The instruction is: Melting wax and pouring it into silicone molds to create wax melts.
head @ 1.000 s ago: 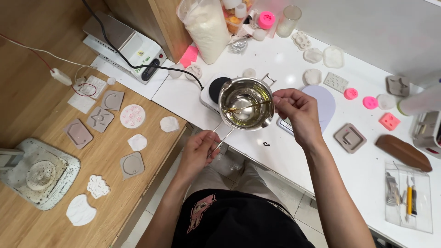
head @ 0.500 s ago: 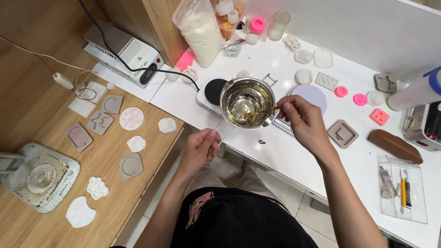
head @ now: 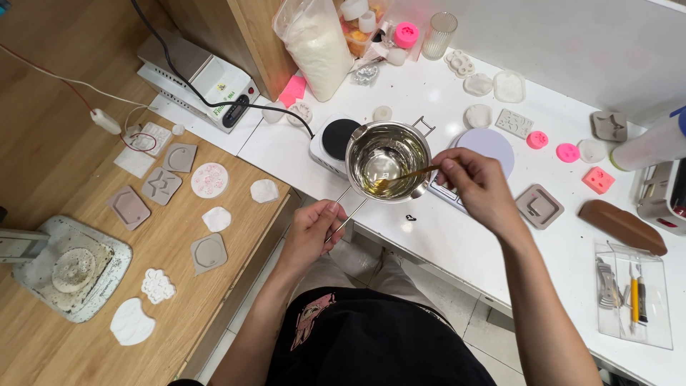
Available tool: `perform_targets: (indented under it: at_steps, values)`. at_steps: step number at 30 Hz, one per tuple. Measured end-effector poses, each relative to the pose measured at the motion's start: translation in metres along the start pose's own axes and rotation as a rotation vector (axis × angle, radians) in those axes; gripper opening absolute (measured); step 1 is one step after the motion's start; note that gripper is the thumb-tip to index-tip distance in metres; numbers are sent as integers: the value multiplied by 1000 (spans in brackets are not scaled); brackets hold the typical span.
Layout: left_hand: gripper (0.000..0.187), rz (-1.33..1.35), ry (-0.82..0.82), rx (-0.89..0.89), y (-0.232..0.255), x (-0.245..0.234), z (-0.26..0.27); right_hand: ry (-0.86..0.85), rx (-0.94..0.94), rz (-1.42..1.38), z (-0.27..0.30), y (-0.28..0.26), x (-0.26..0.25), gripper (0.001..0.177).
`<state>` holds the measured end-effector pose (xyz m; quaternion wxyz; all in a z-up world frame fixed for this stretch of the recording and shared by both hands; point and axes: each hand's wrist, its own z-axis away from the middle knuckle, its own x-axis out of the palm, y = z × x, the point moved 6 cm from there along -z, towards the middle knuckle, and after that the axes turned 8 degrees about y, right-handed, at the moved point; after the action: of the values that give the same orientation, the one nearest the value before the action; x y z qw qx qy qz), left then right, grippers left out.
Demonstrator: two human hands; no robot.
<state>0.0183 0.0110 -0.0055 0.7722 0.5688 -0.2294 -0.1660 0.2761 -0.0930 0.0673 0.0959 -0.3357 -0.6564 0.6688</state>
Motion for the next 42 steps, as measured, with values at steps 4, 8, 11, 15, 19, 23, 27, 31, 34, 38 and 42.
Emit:
perform_targets:
  at_steps: [4,8,11,15,19,23,27,31,34,38,42]
  values:
    - [30,-4,11,-1,4,-4,4,41,6,28,1,-3,-9,19]
    - [30,-17,21,0,10,-6,8,77,-24,27,0,-6,-3,20]
    - [30,-18,23,7,14,-8,10,94,-61,-6,0,-6,-2,20]
    - [29,-22,18,11,17,-10,11,112,-101,-30,1,-4,-5,22]
    - [30,-33,19,18,16,-11,9,118,-113,-22,6,-4,-4,21]
    - [29,-25,13,21,15,-10,9,123,-110,-29,8,2,-5,21]
    - [30,-17,3,23,17,-9,9,118,-103,-36,10,0,-3,20]
    - [30,-29,5,31,19,-9,9,122,-84,-48,11,4,-1,19]
    - [30,-38,0,26,18,-10,9,101,-55,-66,13,3,0,19]
    - [31,-71,-1,30,19,-10,9,158,-64,-29,13,-7,-6,19]
    - [32,-91,-6,20,21,-7,11,171,-83,-44,7,-3,0,19]
